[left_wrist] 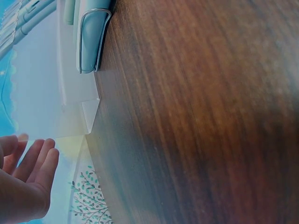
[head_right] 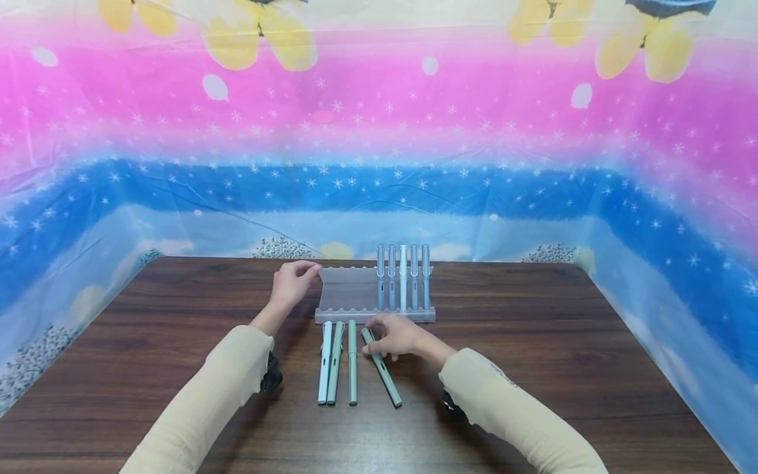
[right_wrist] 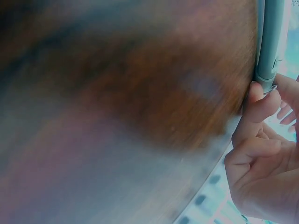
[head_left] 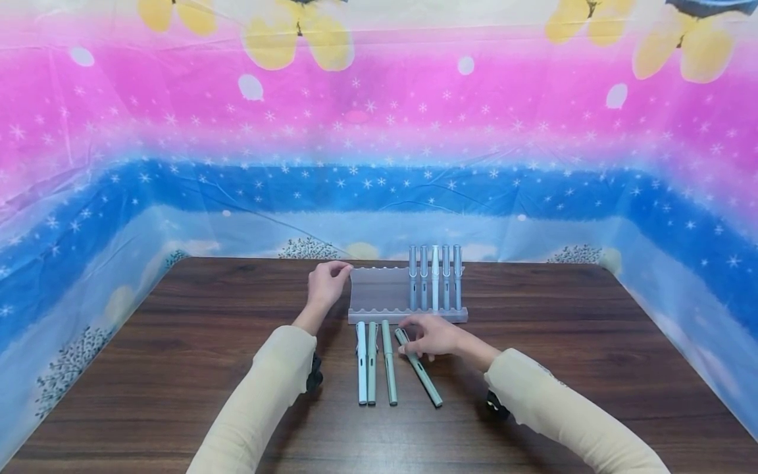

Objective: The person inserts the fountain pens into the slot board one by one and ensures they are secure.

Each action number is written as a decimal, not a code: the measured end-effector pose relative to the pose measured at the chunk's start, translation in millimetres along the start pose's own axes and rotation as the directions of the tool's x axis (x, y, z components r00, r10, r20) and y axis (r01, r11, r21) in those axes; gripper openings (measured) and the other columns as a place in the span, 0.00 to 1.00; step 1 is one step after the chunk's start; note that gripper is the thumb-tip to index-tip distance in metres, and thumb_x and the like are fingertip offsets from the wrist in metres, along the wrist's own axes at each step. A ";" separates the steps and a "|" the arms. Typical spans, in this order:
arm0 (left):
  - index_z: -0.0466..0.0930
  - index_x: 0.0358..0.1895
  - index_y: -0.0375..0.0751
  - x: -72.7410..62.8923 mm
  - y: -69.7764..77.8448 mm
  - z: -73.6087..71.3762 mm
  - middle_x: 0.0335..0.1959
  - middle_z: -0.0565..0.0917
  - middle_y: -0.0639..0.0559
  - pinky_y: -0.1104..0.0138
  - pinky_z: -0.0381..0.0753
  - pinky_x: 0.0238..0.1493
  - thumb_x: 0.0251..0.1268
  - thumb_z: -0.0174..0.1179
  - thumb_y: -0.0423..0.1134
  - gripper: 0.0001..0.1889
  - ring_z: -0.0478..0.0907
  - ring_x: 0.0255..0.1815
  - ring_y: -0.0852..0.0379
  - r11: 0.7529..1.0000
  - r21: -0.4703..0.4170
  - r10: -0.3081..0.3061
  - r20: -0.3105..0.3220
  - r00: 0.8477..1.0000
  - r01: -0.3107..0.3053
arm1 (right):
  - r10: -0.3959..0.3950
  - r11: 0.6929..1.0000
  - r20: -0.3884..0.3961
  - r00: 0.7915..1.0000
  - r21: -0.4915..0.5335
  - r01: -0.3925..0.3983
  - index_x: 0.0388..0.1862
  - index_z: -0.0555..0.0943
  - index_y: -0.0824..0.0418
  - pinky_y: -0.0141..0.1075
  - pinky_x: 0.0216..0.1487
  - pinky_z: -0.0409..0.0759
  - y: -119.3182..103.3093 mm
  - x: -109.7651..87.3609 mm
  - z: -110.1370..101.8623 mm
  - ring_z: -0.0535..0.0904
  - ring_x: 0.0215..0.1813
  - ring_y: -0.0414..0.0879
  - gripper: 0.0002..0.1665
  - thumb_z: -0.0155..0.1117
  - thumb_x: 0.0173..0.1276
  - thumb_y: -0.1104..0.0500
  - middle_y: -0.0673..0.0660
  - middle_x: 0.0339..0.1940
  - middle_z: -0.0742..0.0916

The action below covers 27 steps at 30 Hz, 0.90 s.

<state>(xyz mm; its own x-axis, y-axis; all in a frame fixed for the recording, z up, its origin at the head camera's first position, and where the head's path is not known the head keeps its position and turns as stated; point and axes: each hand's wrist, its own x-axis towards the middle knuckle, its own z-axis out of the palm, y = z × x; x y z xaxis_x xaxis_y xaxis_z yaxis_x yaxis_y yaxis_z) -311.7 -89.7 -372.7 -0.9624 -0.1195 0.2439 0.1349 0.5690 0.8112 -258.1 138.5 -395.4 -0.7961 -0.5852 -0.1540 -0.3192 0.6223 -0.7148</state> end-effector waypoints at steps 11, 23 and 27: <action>0.81 0.42 0.37 0.2 0.2 0.6 0.30 0.82 0.45 0.59 0.71 0.40 0.62 0.53 0.41 0.13 0.76 0.33 0.51 1.000 0.008 -0.008 -0.003 1.000 0.008 | 0.024 0.992 -0.023 0.999 -0.124 -0.027 0.57 0.67 0.58 0.36 0.16 0.71 -2.1 2.0 4.5 0.69 0.11 0.44 0.31 0.64 0.56 0.49 0.53 0.12 0.76; 0.81 0.41 0.38 0.9 -0.3 1.5 0.32 0.82 0.47 0.60 0.70 0.42 0.62 0.54 0.42 0.12 0.76 0.35 0.51 1.000 0.022 -0.020 -0.023 1.000 0.021 | -0.036 0.972 -0.073 0.997 -0.233 0.018 0.44 0.70 0.59 0.33 0.15 0.68 -4.5 0.3 3.4 0.71 0.11 0.42 0.20 0.64 0.57 0.53 0.50 0.12 0.75; 0.81 0.41 0.38 0.9 -0.2 1.3 0.32 0.82 0.46 0.60 0.70 0.43 0.62 0.53 0.42 0.13 0.76 0.35 0.51 1.000 0.019 -0.021 -0.020 1.000 0.022 | -0.055 0.979 -0.091 0.994 -0.199 0.035 0.43 0.70 0.60 0.34 0.16 0.70 -1.8 0.6 1.6 0.72 0.13 0.42 0.19 0.64 0.56 0.54 0.50 0.15 0.76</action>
<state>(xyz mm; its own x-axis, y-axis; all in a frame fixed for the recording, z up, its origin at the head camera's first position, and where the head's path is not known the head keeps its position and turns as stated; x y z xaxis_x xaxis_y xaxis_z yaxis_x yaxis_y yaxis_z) -312.9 -88.9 -373.3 -0.9602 -0.1478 0.2371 0.1094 0.5819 0.8058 -257.1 136.2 -395.2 -0.8212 -0.5683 -0.0518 -0.4430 0.6921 -0.5699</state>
